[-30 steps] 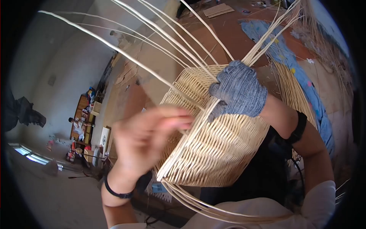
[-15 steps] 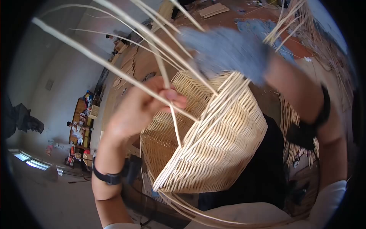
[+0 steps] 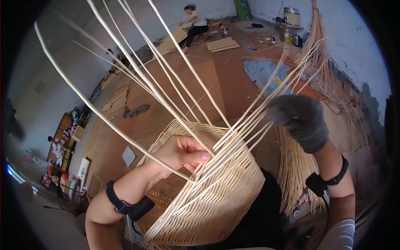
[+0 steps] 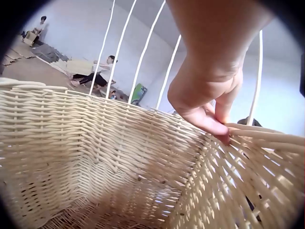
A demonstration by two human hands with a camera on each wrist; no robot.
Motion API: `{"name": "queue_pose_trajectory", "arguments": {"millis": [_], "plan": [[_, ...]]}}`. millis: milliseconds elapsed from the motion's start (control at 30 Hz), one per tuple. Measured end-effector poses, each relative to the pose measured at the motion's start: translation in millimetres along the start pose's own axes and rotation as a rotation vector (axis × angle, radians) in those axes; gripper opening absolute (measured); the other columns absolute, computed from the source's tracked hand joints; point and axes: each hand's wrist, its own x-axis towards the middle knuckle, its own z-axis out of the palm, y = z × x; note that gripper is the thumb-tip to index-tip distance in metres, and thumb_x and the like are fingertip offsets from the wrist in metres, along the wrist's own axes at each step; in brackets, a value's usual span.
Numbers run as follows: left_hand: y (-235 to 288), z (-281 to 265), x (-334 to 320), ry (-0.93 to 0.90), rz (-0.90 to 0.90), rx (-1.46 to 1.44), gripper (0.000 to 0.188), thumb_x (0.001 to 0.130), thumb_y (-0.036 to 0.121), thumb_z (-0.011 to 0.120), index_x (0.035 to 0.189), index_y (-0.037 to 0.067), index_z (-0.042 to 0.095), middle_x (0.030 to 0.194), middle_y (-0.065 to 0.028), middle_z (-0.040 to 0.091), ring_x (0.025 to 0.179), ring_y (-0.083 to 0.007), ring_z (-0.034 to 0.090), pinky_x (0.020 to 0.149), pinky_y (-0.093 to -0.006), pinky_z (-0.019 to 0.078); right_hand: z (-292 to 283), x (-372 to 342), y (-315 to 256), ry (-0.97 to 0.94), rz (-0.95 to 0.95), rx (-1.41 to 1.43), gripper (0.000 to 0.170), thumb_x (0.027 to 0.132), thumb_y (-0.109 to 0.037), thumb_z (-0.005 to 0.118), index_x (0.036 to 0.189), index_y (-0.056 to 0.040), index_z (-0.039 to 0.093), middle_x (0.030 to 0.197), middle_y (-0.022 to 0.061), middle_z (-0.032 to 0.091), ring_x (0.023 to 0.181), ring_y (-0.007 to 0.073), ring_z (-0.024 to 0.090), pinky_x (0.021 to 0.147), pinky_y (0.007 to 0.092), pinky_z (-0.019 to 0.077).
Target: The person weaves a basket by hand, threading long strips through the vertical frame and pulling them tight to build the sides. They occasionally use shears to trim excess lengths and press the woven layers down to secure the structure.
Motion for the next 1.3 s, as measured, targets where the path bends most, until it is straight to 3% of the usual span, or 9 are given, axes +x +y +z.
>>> {"name": "queue_pose_trajectory", "arguments": {"millis": [133, 367, 467, 500, 633, 833, 967, 1067, 1300], "plan": [[-0.3, -6.0, -6.1, -0.081, -0.03, -0.155, 0.02, 0.082, 0.012, 0.07, 0.099, 0.002, 0.067, 0.081, -0.006, 0.068, 0.063, -0.0091, 0.062, 0.053, -0.0221, 0.0534, 0.7, 62.0, -9.6, -0.289, -0.652, -0.462, 0.022, 0.083, -0.015, 0.057, 0.105, -0.0109, 0.06, 0.086, 0.0072, 0.064, 0.069, 0.0235, 0.065, 0.06, 0.0339, 0.0535], [-8.3, -3.0, -0.5, -0.181, -0.099, -0.253, 0.031, 0.084, 0.017, 0.068, 0.111, 0.002, 0.061, 0.094, -0.0071, 0.067, 0.075, -0.0111, 0.064, 0.062, -0.0244, 0.0569, 12.4, 72.9, 15.3, -1.011, -0.288, -0.353, 0.022, 0.093, -0.022, 0.043, 0.094, -0.0133, 0.063, 0.075, 0.0108, 0.062, 0.067, 0.0286, 0.062, 0.063, 0.0378, 0.0508], [1.8, 4.8, -4.9, -0.069, 0.071, -0.181, 0.032, 0.085, 0.016, 0.067, 0.115, 0.009, 0.061, 0.098, -0.0026, 0.067, 0.08, -0.0088, 0.062, 0.064, -0.0222, 0.0553, 3.9, 61.4, -26.6, -0.647, 0.159, -0.183, 0.022, 0.09, -0.025, 0.049, 0.089, -0.01, 0.065, 0.075, 0.0094, 0.061, 0.073, 0.0269, 0.061, 0.068, 0.0378, 0.0487], [2.3, 4.2, -4.5, -0.06, 0.093, -0.102, 0.033, 0.086, 0.015, 0.065, 0.118, 0.015, 0.061, 0.099, 0.0005, 0.067, 0.082, -0.0068, 0.06, 0.066, -0.0202, 0.0523, 8.7, 49.3, -18.4, -0.41, -0.058, -0.013, 0.017, 0.084, -0.025, 0.056, 0.083, -0.0112, 0.066, 0.076, 0.0053, 0.061, 0.077, 0.0244, 0.06, 0.071, 0.0382, 0.0469], [-1.8, 2.8, -5.0, -0.06, 0.075, -0.131, 0.035, 0.087, 0.014, 0.065, 0.121, 0.01, 0.059, 0.101, 0.0004, 0.067, 0.083, -0.0058, 0.06, 0.071, -0.0205, 0.0492, 10.4, 28.6, -32.2, -0.352, -0.405, -0.287, 0.009, 0.077, -0.023, 0.064, 0.081, -0.0161, 0.066, 0.076, 0.0011, 0.062, 0.075, 0.0227, 0.06, 0.069, 0.0367, 0.0469], [3.6, 0.3, -5.3, -0.207, 0.226, -0.119, 0.045, 0.08, 0.013, 0.074, 0.119, 0.001, 0.056, 0.101, -0.0053, 0.065, 0.087, -0.0091, 0.061, 0.079, -0.0232, 0.0509, -1.0, 59.5, -58.6, -0.483, -0.147, -0.383, 0.003, 0.077, -0.017, 0.061, 0.078, -0.0147, 0.062, 0.079, 0.0014, 0.057, 0.075, 0.0219, 0.06, 0.067, 0.0341, 0.0483], [4.2, 7.4, -4.9, -0.121, 0.274, 0.017, 0.041, 0.079, 0.007, 0.073, 0.115, -0.002, 0.054, 0.096, -0.0076, 0.065, 0.088, -0.0112, 0.062, 0.08, -0.0236, 0.0512, 10.7, 69.3, 2.9, -0.385, -0.549, -0.36, 0.005, 0.08, -0.008, 0.058, 0.08, -0.0107, 0.063, 0.081, 0.0073, 0.059, 0.072, 0.0251, 0.06, 0.064, 0.0361, 0.0483], [-1.0, 5.2, -5.9, -0.073, 0.251, 0.016, 0.041, 0.08, 0.007, 0.073, 0.115, -0.002, 0.054, 0.093, -0.0064, 0.065, 0.087, -0.0111, 0.062, 0.08, -0.0231, 0.0512, -21.9, 79.7, 17.8, -0.464, -0.045, -0.804, 0.009, 0.081, -0.008, 0.058, 0.086, -0.0085, 0.066, 0.092, 0.0087, 0.061, 0.083, 0.0228, 0.061, 0.07, 0.0336, 0.0499], [-10.9, 4.8, 2.7, -0.121, 0.346, -0.01, 0.04, 0.082, 0.01, 0.071, 0.116, -0.001, 0.052, 0.091, -0.0057, 0.064, 0.081, -0.0092, 0.061, 0.078, -0.0222, 0.0517, 3.7, 69.4, 2.8, 0.274, 0.244, 0.586, 0.017, 0.082, -0.007, 0.062, 0.099, -0.001, 0.063, 0.092, 0.0063, 0.065, 0.092, 0.0188, 0.063, 0.081, 0.0272, 0.0523]]}}
